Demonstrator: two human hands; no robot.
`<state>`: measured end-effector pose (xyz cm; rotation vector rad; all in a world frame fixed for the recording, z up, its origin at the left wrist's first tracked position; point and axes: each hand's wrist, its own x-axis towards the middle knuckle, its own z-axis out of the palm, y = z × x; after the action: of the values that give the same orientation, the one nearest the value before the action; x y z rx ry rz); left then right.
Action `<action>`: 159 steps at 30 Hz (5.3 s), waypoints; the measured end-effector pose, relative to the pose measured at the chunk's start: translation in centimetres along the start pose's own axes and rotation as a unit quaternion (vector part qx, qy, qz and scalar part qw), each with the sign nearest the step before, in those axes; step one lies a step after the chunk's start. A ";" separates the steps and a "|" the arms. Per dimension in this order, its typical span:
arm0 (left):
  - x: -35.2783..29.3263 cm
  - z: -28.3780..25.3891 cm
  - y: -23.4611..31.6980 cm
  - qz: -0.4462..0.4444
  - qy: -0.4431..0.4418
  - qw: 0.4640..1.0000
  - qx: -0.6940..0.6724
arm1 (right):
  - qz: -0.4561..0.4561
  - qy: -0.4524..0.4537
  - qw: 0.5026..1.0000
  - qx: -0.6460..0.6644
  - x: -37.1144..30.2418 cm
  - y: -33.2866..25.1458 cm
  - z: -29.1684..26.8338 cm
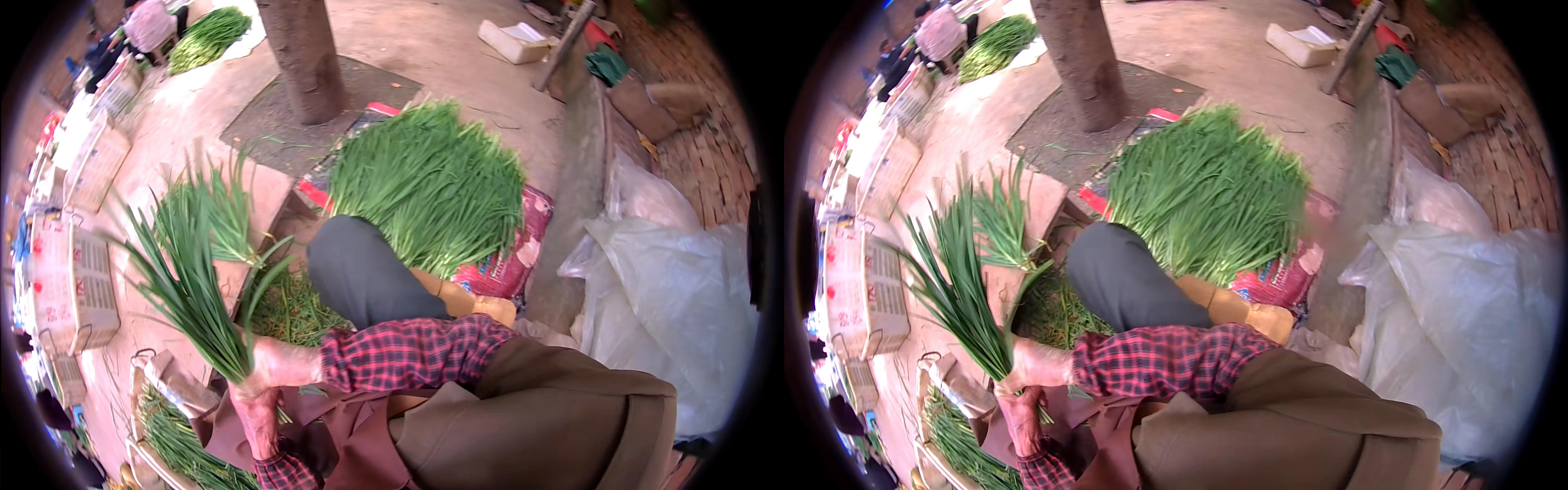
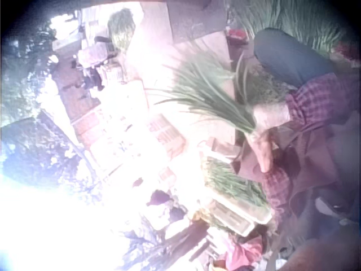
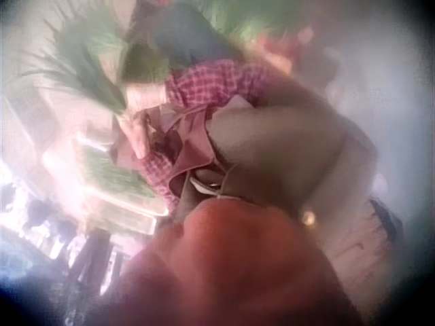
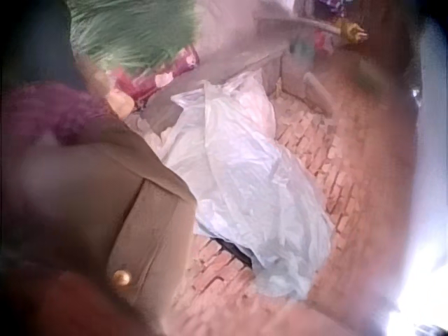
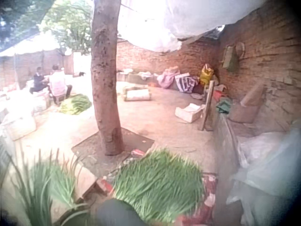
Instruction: The person sorts through bunches of green vegetables by hand, removing individual stalks and shaking them before placing them into a crate.
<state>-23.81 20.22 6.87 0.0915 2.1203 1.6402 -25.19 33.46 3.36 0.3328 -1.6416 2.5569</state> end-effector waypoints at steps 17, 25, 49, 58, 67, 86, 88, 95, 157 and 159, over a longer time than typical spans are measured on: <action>2.6 4.4 8.6 0.130 -0.038 0.990 0.024 | -0.079 0.447 0.887 0.092 -5.7 -14.4 -25.7; 2.1 1.3 1.8 0.019 0.033 0.999 0.019 | 0.118 0.724 0.667 -0.132 -22.5 7.0 -42.1; 2.9 -0.5 -0.9 -0.073 0.026 0.994 -0.071 | 0.266 0.525 0.806 -0.062 -24.6 5.7 -39.6; 5.9 -2.3 -2.5 -0.047 -0.021 0.994 -0.098 | 0.134 0.087 0.836 -0.525 6.9 -9.6 -16.3; 10.0 -4.9 -9.7 -0.089 0.023 0.975 -0.204 | 0.383 0.088 0.686 -0.612 15.1 6.6 -12.3; 14.2 -3.3 -13.4 -0.094 0.053 0.912 -0.395 | 0.207 -0.061 0.666 -0.714 0.8 14.3 -0.5; 14.1 -2.8 -13.2 -0.068 0.062 0.897 -0.433 | 0.172 -0.085 0.643 -0.741 0.1 14.0 -0.6; 12.9 -3.5 -12.2 -0.087 0.117 0.892 -0.427 | 0.192 -0.135 0.875 -0.424 0.6 6.1 -1.8; 8.0 -20.0 -6.2 0.020 0.305 0.859 -0.410 | 0.244 -0.021 0.967 -0.064 6.3 6.7 -3.9; 7.8 -20.1 -6.3 0.008 0.290 0.865 -0.409 | 0.284 -0.035 0.958 -0.020 6.6 5.1 -3.7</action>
<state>-37.23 2.83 2.29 -0.7353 1.5499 2.6740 -33.09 34.38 -1.13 -0.0715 -2.0580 2.9189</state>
